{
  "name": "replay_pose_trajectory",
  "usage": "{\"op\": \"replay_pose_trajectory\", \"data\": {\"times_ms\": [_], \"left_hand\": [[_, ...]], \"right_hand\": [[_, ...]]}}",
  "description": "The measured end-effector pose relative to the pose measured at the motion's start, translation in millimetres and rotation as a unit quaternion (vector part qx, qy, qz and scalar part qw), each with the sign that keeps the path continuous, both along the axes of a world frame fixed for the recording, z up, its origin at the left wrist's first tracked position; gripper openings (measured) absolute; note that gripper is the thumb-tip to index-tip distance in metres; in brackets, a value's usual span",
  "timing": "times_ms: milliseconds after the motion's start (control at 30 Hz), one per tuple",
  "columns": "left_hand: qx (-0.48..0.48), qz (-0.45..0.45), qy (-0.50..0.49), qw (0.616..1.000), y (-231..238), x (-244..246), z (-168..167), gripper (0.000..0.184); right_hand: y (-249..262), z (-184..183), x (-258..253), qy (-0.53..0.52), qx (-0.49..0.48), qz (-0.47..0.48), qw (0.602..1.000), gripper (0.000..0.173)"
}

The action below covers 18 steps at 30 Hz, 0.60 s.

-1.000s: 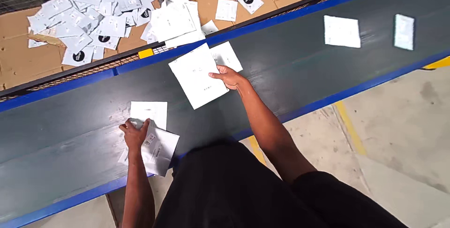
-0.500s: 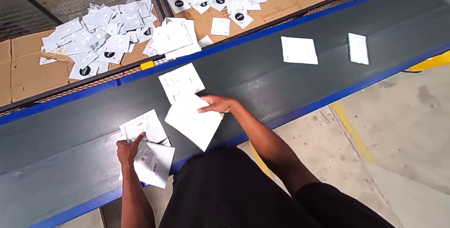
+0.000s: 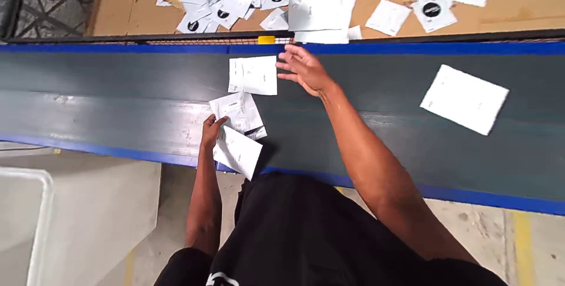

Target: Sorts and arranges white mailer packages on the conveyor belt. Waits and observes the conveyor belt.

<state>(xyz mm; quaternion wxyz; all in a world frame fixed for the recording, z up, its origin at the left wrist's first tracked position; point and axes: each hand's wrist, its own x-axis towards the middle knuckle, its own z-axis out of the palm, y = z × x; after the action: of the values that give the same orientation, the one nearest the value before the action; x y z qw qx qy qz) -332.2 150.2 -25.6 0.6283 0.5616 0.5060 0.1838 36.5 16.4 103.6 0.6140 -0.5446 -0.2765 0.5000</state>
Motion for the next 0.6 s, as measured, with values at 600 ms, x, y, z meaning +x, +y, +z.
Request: {"op": "replay_pose_trajectory", "data": {"times_ms": [600], "left_hand": [[-0.107, 0.063, -0.171, 0.977, 61, -34, 61, 0.033]], "right_hand": [[67, -57, -151, 0.025, -0.075, 0.21, 0.974, 0.021]]}}
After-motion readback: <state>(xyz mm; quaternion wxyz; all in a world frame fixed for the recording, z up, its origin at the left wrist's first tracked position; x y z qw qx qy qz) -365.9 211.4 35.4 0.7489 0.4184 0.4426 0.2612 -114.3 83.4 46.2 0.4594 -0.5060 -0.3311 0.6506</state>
